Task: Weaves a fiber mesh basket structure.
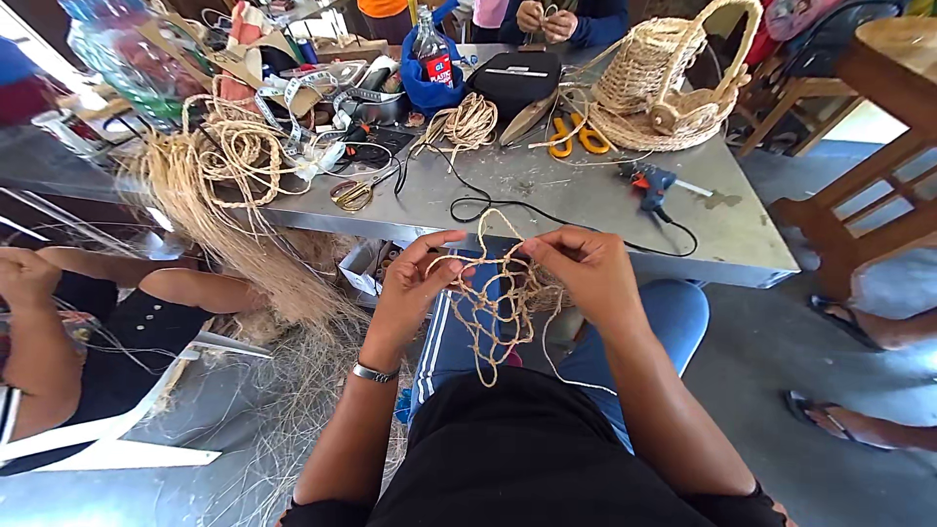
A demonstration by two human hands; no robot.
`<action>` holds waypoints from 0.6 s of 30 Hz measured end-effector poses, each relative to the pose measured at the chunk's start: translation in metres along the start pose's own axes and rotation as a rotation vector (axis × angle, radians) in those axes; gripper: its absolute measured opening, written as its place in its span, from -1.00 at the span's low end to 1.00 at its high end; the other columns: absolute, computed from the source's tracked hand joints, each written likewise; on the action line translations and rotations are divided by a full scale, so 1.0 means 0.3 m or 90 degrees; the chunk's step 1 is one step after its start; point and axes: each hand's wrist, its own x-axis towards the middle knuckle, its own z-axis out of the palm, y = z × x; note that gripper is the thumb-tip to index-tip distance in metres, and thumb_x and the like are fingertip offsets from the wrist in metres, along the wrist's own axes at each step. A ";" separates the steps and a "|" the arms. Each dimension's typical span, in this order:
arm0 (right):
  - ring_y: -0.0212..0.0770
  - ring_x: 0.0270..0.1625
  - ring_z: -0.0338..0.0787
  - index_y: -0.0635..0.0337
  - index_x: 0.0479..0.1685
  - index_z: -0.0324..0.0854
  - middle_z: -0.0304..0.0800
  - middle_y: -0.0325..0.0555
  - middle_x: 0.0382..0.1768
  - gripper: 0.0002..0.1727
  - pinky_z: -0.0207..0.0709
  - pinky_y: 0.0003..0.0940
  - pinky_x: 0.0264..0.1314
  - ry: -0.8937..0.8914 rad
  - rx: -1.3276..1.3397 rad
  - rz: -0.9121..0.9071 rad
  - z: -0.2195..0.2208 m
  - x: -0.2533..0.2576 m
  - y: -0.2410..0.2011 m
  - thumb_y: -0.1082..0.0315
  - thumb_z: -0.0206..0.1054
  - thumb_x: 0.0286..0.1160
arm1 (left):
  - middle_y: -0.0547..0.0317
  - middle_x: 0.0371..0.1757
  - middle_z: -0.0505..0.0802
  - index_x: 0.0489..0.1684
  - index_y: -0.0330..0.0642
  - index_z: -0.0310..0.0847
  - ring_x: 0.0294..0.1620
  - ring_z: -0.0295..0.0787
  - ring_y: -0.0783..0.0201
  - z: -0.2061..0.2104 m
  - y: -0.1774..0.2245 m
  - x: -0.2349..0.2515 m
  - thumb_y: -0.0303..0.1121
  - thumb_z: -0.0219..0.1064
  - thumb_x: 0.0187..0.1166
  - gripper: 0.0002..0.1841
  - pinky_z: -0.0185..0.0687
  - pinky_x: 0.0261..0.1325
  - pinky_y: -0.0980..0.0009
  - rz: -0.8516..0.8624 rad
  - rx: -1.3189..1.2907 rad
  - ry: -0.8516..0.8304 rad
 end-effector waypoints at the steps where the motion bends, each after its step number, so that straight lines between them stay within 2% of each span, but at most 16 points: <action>1: -0.58 -0.42 0.66 0.16 -0.22 0.86 0.77 -0.30 -0.37 -0.82 0.55 -0.68 -0.38 0.001 -0.006 -0.006 0.003 0.000 -0.004 0.26 0.44 0.58 | 0.14 0.06 0.87 0.45 -0.16 0.60 -0.06 0.85 0.30 -0.007 0.007 0.005 -0.46 0.29 0.67 -0.62 0.81 0.07 0.37 0.023 0.054 -0.027; 3: -0.58 -0.42 0.66 0.16 -0.22 0.85 0.76 -0.29 -0.37 -0.82 0.55 -0.68 -0.38 0.002 -0.016 -0.013 0.005 0.000 -0.012 0.25 0.44 0.58 | 0.20 0.18 0.82 0.34 -0.16 0.69 0.08 0.78 0.36 -0.018 0.020 0.018 -0.41 0.30 0.66 -0.68 0.72 0.16 0.39 0.085 0.200 -0.059; 5: -0.57 -0.43 0.65 0.17 -0.22 0.85 0.76 -0.28 -0.36 -0.82 0.54 -0.68 -0.38 0.003 -0.023 -0.021 0.005 0.001 -0.015 0.25 0.44 0.58 | 0.25 0.16 0.85 0.18 -0.14 0.78 0.19 0.76 0.38 -0.014 0.050 0.031 -0.38 0.31 0.64 -0.75 0.69 0.28 0.36 0.139 0.306 -0.070; 9: -0.58 -0.43 0.65 0.16 -0.23 0.86 0.76 -0.28 -0.36 -0.83 0.52 -0.70 -0.40 0.011 -0.022 -0.032 0.005 0.001 -0.019 0.26 0.44 0.58 | 0.24 0.14 0.88 -0.04 -0.16 0.85 0.29 0.75 0.36 0.018 0.091 0.054 -0.32 0.33 0.66 -0.82 0.60 0.44 0.23 0.201 0.375 -0.086; 10: -0.58 -0.43 0.64 0.16 -0.22 0.86 0.75 -0.29 -0.37 -0.83 0.52 -0.71 -0.40 0.010 -0.015 -0.031 0.006 -0.001 -0.021 0.26 0.43 0.58 | 0.25 0.13 0.89 -0.06 -0.15 0.85 0.27 0.75 0.37 0.026 0.092 0.059 -0.32 0.33 0.66 -0.82 0.58 0.43 0.22 0.208 0.375 -0.090; 12: -0.57 -0.41 0.65 0.16 -0.20 0.86 0.75 -0.29 -0.37 -0.82 0.53 -0.70 -0.39 0.001 0.008 -0.024 0.006 -0.002 -0.020 0.26 0.43 0.59 | 0.26 0.07 0.89 -0.05 -0.16 0.82 0.18 0.79 0.39 0.039 0.092 0.065 -0.32 0.33 0.67 -0.83 0.68 0.34 0.29 0.203 0.349 -0.105; 15: -0.55 -0.41 0.65 0.16 -0.11 0.86 0.78 -0.30 -0.31 -0.81 0.53 -0.68 -0.39 -0.029 0.066 -0.004 0.001 -0.002 -0.006 0.26 0.40 0.62 | 0.24 -0.01 0.87 -0.01 -0.20 0.70 0.04 0.80 0.41 0.059 0.091 0.062 -0.34 0.19 0.75 -0.81 0.73 0.14 0.40 0.183 0.302 -0.109; 18: -0.54 -0.51 0.51 0.14 -0.03 0.84 0.76 -0.32 -0.31 -0.75 0.37 -0.65 -0.51 -0.082 0.151 0.032 -0.005 -0.002 0.002 0.25 0.25 0.75 | 0.23 -0.10 0.84 0.04 -0.18 0.59 -0.08 0.78 0.39 0.065 0.082 0.055 -0.31 0.05 0.83 -0.79 0.72 -0.05 0.44 0.143 0.261 -0.073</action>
